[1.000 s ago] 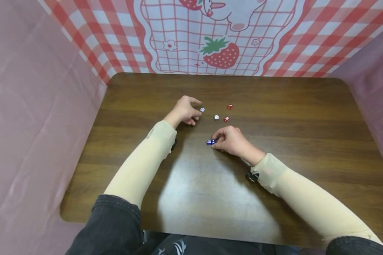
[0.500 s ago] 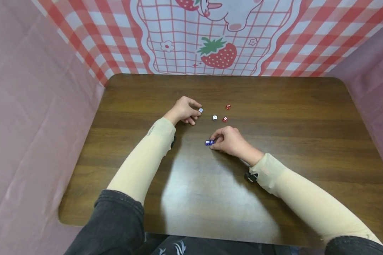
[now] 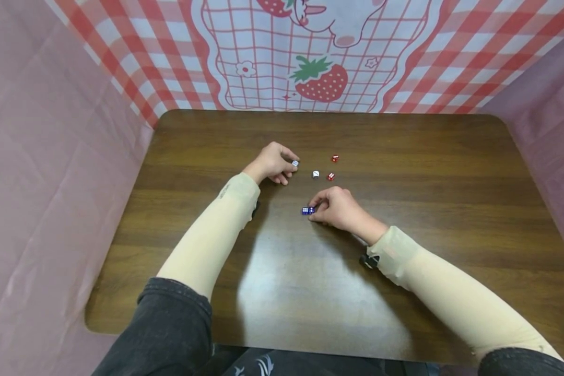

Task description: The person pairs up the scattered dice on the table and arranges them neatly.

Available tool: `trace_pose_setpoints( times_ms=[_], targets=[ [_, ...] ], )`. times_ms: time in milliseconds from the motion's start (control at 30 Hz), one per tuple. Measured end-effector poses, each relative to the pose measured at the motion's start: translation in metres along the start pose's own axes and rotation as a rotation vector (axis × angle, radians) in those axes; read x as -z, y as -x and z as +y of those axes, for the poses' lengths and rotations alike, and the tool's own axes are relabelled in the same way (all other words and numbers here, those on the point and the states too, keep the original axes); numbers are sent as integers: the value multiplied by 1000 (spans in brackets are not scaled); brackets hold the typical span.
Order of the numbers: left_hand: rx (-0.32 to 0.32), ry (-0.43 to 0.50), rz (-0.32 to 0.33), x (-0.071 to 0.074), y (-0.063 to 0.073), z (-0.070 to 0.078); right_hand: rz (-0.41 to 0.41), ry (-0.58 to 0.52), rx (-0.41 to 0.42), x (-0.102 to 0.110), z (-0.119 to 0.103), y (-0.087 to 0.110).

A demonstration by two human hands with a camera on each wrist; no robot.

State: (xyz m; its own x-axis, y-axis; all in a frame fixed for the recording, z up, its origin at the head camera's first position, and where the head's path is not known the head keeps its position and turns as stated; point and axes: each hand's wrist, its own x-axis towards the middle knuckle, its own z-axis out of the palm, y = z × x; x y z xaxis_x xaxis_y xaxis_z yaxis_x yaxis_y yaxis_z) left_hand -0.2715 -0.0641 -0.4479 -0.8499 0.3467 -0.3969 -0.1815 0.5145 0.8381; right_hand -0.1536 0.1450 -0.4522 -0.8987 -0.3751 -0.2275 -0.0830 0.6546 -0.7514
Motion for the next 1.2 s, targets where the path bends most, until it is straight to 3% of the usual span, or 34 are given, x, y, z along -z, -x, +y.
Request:
trace_pose_setpoints(
  times_ms=[433, 867, 1200],
  targets=[
    [-1, -10, 41, -4, 2, -2, -2, -18, 4, -1, 1, -1],
    [-1, -99, 48, -14, 11, -1, -4, -10, 2, 0, 0, -3],
    [19, -71, 55, -23, 18, -2, -7, -15, -7, 0, 1, -2]
  ],
)
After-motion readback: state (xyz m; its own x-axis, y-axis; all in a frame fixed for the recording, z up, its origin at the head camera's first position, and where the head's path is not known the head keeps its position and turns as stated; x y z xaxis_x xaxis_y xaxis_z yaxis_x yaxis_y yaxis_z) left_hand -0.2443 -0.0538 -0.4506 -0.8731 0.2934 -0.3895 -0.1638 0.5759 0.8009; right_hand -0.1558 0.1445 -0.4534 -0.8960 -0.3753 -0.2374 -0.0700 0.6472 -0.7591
